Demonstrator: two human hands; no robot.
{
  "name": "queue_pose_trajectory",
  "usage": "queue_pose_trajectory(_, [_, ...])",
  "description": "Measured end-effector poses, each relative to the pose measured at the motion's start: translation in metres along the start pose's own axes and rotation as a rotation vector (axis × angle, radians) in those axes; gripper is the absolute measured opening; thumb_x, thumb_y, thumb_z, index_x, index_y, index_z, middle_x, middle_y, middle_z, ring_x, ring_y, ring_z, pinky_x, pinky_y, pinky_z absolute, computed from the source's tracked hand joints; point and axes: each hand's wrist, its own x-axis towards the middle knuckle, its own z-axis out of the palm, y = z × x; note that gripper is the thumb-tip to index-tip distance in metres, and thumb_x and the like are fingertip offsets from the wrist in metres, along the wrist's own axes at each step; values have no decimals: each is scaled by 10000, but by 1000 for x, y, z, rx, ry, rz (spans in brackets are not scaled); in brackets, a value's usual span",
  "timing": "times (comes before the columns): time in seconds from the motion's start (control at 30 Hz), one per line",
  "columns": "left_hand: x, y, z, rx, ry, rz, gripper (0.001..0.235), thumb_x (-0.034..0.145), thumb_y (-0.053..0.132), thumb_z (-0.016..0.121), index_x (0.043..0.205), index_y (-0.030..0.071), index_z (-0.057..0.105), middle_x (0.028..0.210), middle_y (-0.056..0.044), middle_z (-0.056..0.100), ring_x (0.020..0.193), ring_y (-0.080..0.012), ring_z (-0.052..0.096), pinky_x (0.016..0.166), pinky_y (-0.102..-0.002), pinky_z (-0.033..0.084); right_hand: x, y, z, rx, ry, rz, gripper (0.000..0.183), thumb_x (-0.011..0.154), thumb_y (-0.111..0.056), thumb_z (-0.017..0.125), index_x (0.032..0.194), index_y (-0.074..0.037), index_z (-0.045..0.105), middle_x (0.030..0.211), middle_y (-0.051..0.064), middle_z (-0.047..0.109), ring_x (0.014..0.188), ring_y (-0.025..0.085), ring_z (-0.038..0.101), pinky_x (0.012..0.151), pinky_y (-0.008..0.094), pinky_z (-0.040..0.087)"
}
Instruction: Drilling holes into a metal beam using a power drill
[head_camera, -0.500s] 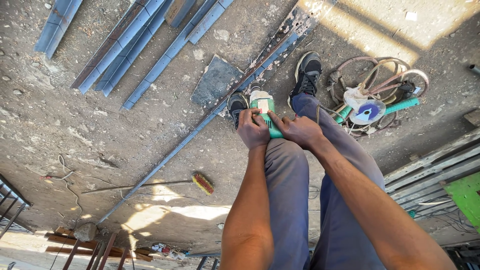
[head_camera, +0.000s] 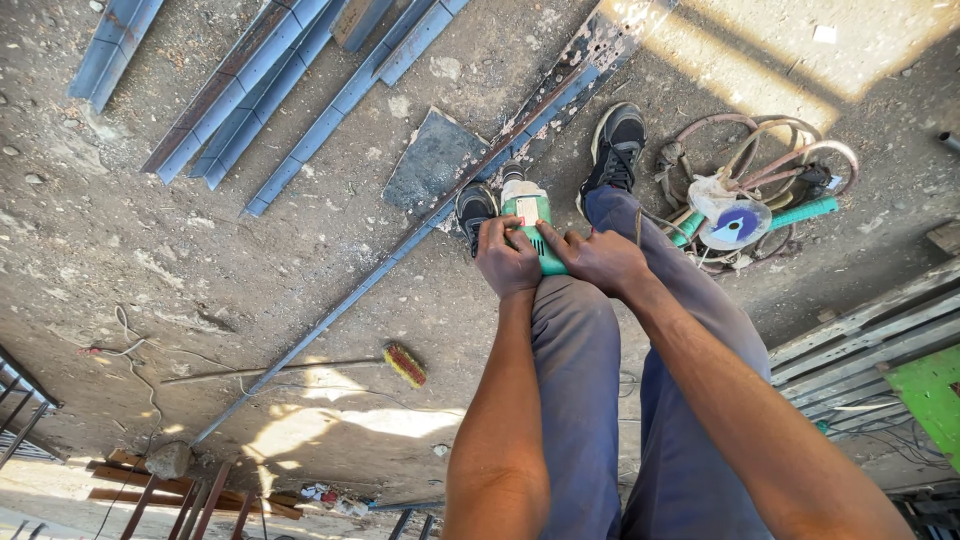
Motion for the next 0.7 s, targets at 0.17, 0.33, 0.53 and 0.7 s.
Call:
queue_pose_trajectory(0.17, [1,1,3,27,0,-17,147,837,199,512,794,294,615,864,72,669,835,-308,721,719,-460,583,-3,-1,0,-71,79,-6,868,827,-22,510,1641,-77,216,975,147,671,690,401,754,621,516,607])
queue_pose_trajectory(0.33, [-1,-1,6,22,0,-27,139,833,198,517,801,285,621,853,57,665,828,-324,718,709,-477,582,-5,2,2,-94,100,-19,854,817,-19,512,1627,-71,250,950,139,677,684,392,755,608,509,607])
queue_pose_trajectory(0.53, [-4,-4,8,61,17,-53,136,832,217,516,795,307,610,869,69,666,819,-313,718,712,-470,589,-6,4,0,-126,119,-37,903,795,11,532,1639,-79,224,945,154,679,668,393,747,605,508,604])
queue_pose_trajectory(0.7, [3,-6,6,52,6,-11,130,835,202,509,786,279,602,843,45,664,825,-331,726,714,-472,586,-5,-4,3,-64,112,-23,936,793,26,549,1647,-81,183,979,180,673,695,417,744,631,537,601])
